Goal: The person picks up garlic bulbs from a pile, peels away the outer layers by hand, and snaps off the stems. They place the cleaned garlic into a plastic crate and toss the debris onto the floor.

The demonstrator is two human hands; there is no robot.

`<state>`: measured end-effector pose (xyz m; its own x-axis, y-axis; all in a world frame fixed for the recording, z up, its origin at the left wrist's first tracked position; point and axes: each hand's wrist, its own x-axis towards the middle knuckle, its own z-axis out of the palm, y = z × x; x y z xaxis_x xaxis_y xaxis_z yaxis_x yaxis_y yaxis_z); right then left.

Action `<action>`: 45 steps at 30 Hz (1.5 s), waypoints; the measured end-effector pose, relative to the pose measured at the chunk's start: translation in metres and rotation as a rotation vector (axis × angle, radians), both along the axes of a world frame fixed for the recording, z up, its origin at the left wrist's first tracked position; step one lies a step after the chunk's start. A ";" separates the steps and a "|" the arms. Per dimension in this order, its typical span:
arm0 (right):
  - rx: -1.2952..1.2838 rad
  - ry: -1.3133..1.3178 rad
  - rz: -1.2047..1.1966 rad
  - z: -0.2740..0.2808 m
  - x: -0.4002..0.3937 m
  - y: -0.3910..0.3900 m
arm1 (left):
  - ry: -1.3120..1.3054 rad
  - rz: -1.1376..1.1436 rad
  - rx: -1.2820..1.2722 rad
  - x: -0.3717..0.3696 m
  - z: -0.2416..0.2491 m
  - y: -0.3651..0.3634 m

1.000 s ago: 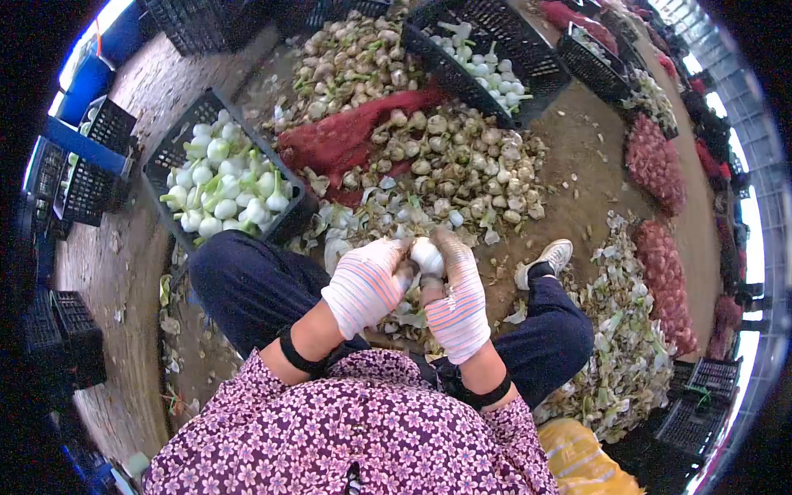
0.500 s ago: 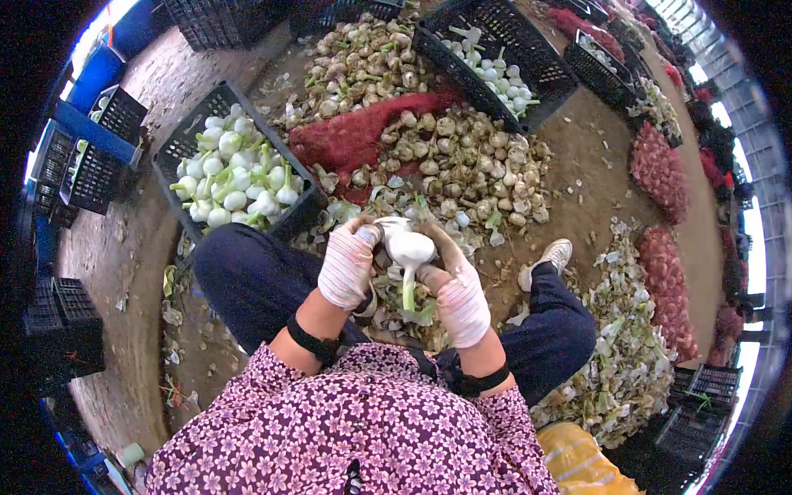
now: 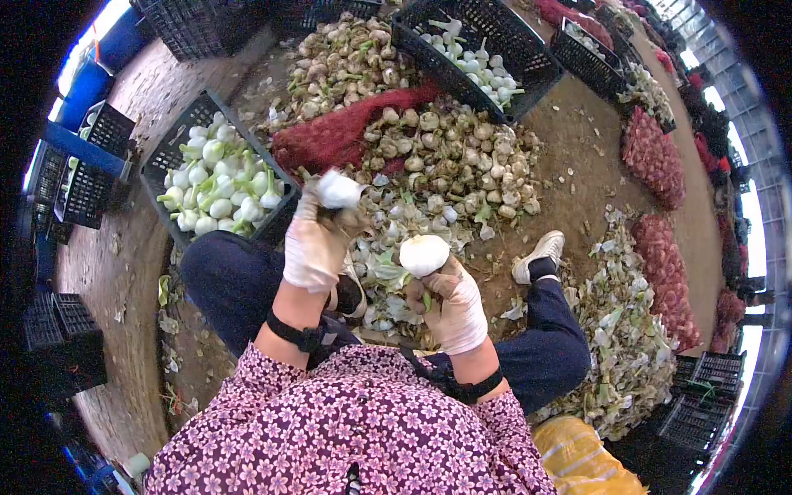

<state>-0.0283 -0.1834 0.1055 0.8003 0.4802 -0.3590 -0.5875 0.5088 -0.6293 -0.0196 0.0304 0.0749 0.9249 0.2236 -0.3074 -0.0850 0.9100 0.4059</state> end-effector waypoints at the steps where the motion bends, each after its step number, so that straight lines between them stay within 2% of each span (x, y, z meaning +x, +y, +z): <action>1: -0.034 0.019 -0.023 0.001 0.001 0.001 | -0.061 -0.105 0.109 -0.004 0.003 -0.006; 2: -0.035 0.024 -0.022 -0.002 0.003 0.001 | -0.179 -0.225 0.252 -0.003 -0.023 -0.012; 3: -0.003 0.046 0.012 -0.005 0.007 0.000 | -0.131 -0.196 0.806 -0.005 -0.016 -0.027; 5: 0.017 0.064 0.039 -0.007 0.013 0.001 | -0.274 -0.290 0.982 -0.015 0.000 -0.038; 7: -0.216 -0.135 0.078 -0.007 0.018 0.009 | -0.326 -0.269 0.945 -0.007 -0.002 -0.039; 8: -0.322 -0.041 0.156 -0.026 0.015 -0.008 | -0.231 -0.319 1.056 -0.006 -0.010 -0.037; 9: -0.291 0.094 0.187 -0.024 0.014 -0.011 | -0.132 -0.367 1.168 -0.004 -0.017 -0.037; 10: -0.237 0.101 0.215 -0.024 0.014 -0.012 | 0.017 -0.390 1.030 -0.001 -0.022 -0.043; 11: -0.181 0.106 0.246 -0.023 0.016 -0.010 | 0.032 -0.271 1.194 0.007 -0.030 -0.041; 13: -0.153 0.148 0.203 -0.018 0.027 -0.001 | 0.237 -0.258 0.806 0.012 -0.042 -0.035; 14: -0.118 0.080 0.135 -0.020 0.038 0.005 | 0.243 -0.178 0.696 0.017 -0.060 -0.035; 15: -0.081 0.012 0.068 -0.023 0.051 0.013 | 0.344 -0.239 0.544 0.016 -0.069 -0.030; 16: -0.154 -0.057 0.133 -0.025 0.067 0.025 | 0.313 -0.160 0.523 0.019 -0.084 -0.036; 17: -0.175 -0.191 0.096 -0.012 0.072 0.049 | 0.282 -0.083 0.502 0.024 -0.095 -0.043; 18: 0.014 -0.275 0.132 -0.006 0.072 0.068 | 0.083 0.089 0.123 0.029 -0.080 -0.046; 19: 0.204 -0.355 0.167 -0.003 0.076 0.078 | 0.123 -0.046 -0.423 0.031 -0.089 -0.041; 20: 0.031 -0.480 0.247 0.000 0.090 0.079 | 0.092 -0.037 0.017 0.024 -0.128 -0.046; 21: -0.144 -0.603 0.326 0.000 0.110 0.082 | 0.057 -0.033 0.456 0.032 -0.120 -0.049; 22: -0.147 -0.436 0.261 -0.025 0.130 0.084 | 0.453 -0.158 0.257 0.035 -0.111 -0.047; 23: -0.281 -0.448 0.170 -0.065 0.152 0.077 | 0.562 -0.253 0.366 0.042 -0.100 -0.047; 24: -0.750 -0.593 0.186 -0.097 0.176 0.065 | 0.543 -0.298 0.570 0.043 -0.104 -0.047; 25: -0.955 -0.645 0.056 -0.169 0.204 0.046 | 0.524 -0.342 0.772 0.043 -0.108 -0.048; 26: -1.045 -0.574 0.173 -0.178 0.225 0.032 | 0.559 -0.410 0.762 0.047 -0.093 -0.050; 27: -1.320 -0.497 0.287 -0.148 0.241 0.028 | 0.556 -0.495 0.833 0.041 -0.113 -0.049; 28: -1.142 -0.232 0.093 -0.146 0.256 0.032 | 0.533 -0.478 0.669 0.041 -0.113 -0.051; 29: -1.658 -0.998 0.202 -0.205 0.276 0.009 | 0.507 -0.459 0.507 0.042 -0.110 -0.054; 31: -1.934 -0.798 0.846 -0.191 0.310 0.024 | 0.535 -0.486 0.608 0.047 -0.108 -0.055; 34: -2.016 -0.669 0.832 -0.264 0.347 0.027 | 0.589 -0.516 0.757 0.057 -0.108 -0.054; 35: -2.006 -0.672 0.841 -0.260 0.350 0.030 | 0.623 -0.528 0.796 0.057 -0.109 -0.054; 37: -1.990 -0.886 1.037 -0.226 0.346 0.034 | 0.664 -0.558 0.882 0.058 -0.110 -0.055; 39: -1.953 -0.827 1.078 -0.201 0.337 0.029 | 0.656 -0.549 0.866 0.059 -0.113 -0.055; 41: -1.688 -0.680 0.705 -0.170 0.291 0.017 | 0.635 -0.572 0.809 0.056 -0.119 -0.058; 43: -1.467 -0.884 0.461 -0.151 0.229 0.006 | 0.601 -0.338 0.348 0.058 -0.110 -0.066; 44: -1.392 -0.977 0.375 -0.139 0.197 0.004 | 0.555 -0.357 0.403 0.060 -0.098 -0.064; 45: -1.309 -1.063 0.287 -0.126 0.167 0.005 | 0.462 -0.321 0.261 0.052 -0.121 -0.071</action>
